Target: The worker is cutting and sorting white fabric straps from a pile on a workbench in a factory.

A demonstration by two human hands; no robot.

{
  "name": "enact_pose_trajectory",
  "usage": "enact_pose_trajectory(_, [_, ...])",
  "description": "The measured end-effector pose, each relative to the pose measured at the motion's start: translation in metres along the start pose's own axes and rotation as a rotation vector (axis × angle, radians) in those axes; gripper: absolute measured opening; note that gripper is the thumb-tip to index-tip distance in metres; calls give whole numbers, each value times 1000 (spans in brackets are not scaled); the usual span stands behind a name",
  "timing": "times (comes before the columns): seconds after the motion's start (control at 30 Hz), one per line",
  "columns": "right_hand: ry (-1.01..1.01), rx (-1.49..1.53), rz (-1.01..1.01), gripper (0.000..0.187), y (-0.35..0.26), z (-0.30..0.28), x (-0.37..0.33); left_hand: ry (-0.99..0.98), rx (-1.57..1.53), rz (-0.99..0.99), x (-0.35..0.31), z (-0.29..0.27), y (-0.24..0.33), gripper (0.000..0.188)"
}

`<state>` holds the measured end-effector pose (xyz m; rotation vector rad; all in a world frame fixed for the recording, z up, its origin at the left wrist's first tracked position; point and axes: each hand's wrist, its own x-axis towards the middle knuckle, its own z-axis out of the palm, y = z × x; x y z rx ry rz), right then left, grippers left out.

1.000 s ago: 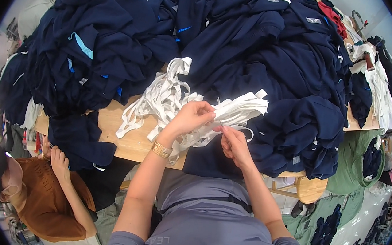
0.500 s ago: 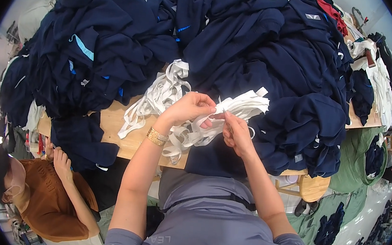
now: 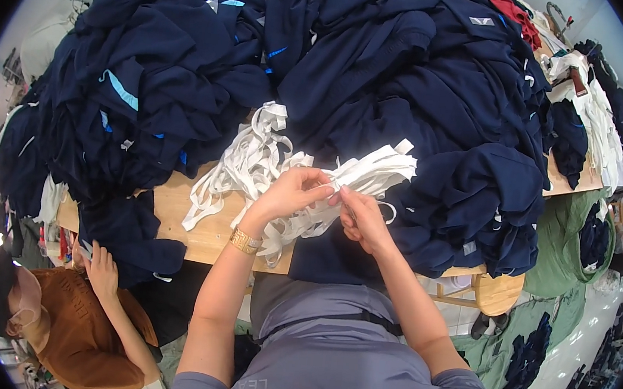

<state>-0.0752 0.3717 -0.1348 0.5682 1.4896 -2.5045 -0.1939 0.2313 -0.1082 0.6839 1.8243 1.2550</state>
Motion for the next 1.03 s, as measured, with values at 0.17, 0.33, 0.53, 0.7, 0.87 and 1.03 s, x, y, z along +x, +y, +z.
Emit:
enact_pose_trajectory(0.17, [-7, 13, 17, 37, 6, -2, 3, 62, 2, 21, -3, 7, 1, 21])
enact_pose_trajectory(0.33, [-11, 18, 6, 37, 8, -2, 1, 48, -7, -13, 0, 9, -4, 21])
enact_pose_trajectory(0.53, [17, 4, 32, 39, 16, -9, -14, 103, 6, 111, 1, 11, -24, 23])
enact_pose_trajectory(0.7, [153, -243, -4, 27, 4, -9, -38, 394, 59, 198, -17, 1, -21, 22])
enact_pose_trajectory(0.87, [223, -372, -202, 16, -1, -13, -31, 675, 233, 126, -53, -22, -27, 18])
enact_pose_trajectory(1.03, [106, -406, -303, 17, 5, 2, -16, 553, 339, -206, -82, -16, -68, 34])
